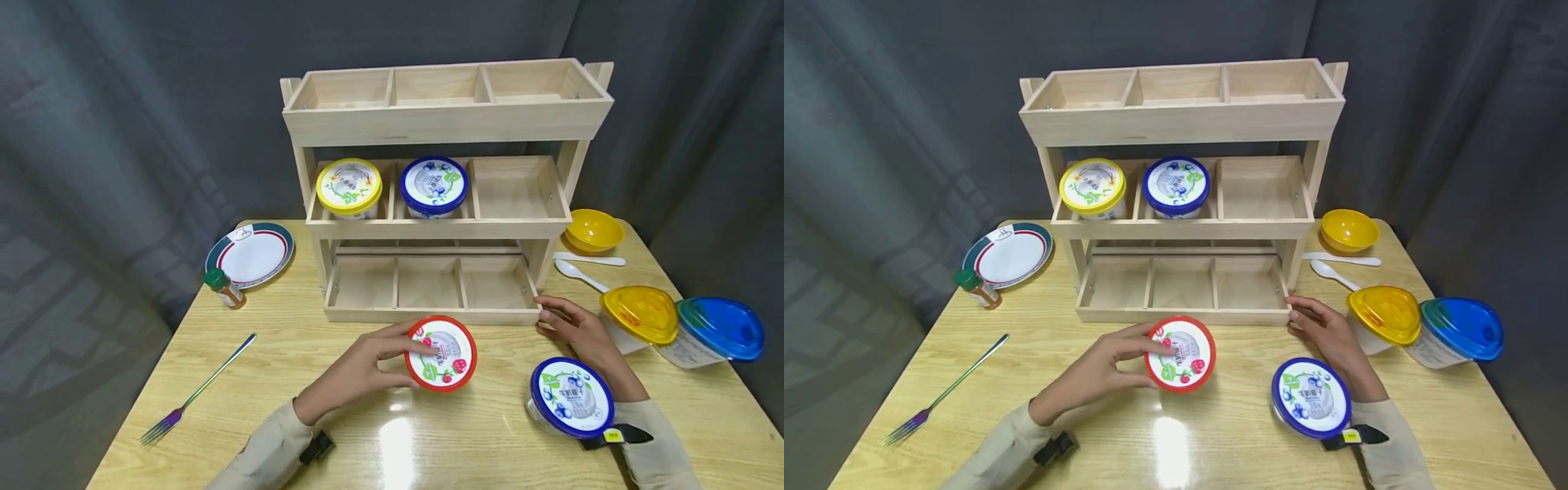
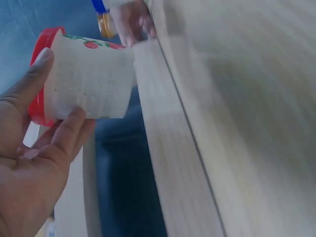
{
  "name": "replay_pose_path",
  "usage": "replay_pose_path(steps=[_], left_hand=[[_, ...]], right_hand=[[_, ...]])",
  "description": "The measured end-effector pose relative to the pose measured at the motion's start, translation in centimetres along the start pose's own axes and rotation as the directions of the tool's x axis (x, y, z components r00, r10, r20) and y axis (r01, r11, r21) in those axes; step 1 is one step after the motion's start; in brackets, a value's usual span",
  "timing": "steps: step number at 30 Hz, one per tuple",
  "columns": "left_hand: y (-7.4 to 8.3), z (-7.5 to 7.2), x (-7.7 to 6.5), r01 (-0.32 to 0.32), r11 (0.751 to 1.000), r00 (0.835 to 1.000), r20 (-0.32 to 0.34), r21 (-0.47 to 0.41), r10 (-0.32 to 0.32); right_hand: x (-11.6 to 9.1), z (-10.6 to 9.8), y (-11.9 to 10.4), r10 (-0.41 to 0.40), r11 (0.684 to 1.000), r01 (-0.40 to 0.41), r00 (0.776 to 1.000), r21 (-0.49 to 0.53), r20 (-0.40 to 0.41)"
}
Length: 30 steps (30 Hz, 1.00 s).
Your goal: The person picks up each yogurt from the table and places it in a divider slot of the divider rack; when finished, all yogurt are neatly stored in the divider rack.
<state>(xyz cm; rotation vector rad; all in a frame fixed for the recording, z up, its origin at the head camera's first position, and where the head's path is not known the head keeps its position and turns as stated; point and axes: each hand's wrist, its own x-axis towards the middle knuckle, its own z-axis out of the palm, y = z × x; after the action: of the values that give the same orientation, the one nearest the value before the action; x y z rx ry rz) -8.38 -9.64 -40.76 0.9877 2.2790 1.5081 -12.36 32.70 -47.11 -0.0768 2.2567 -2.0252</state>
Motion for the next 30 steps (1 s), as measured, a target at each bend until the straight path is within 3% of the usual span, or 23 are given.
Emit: replay_pose_path(steps=[3, 13, 23, 30], left_hand=[[0.2, -1.1, -0.7, -0.037, 0.999, 0.998, -0.042, 0.029, 0.038], [1.1, -3.6, -2.2, -0.012, 0.999, 0.989, -0.148, 0.038, 0.018], [0.1, -6.0, -1.8, 0.004, 1.0, 0.974, -0.226, -0.003, -0.005], [-0.7, -8.1, -1.5, 0.068, 0.997, 0.961, -0.269, -0.022, -0.072]], right_hand=[[0.0, -0.1, 0.0, -0.001, 1.0, 0.001, 1.0, 0.001, 0.001], [-0.1, 0.0, -0.1, 0.001, 1.0, -0.001, 1.0, 0.015, 0.002], [-0.2, -0.1, -0.1, 0.03, 0.999, -0.029, 1.0, 0.03, -0.01], [-0.2, -0.1, 0.0, 0.015, 0.999, -0.015, 1.0, 0.038, 0.001]])
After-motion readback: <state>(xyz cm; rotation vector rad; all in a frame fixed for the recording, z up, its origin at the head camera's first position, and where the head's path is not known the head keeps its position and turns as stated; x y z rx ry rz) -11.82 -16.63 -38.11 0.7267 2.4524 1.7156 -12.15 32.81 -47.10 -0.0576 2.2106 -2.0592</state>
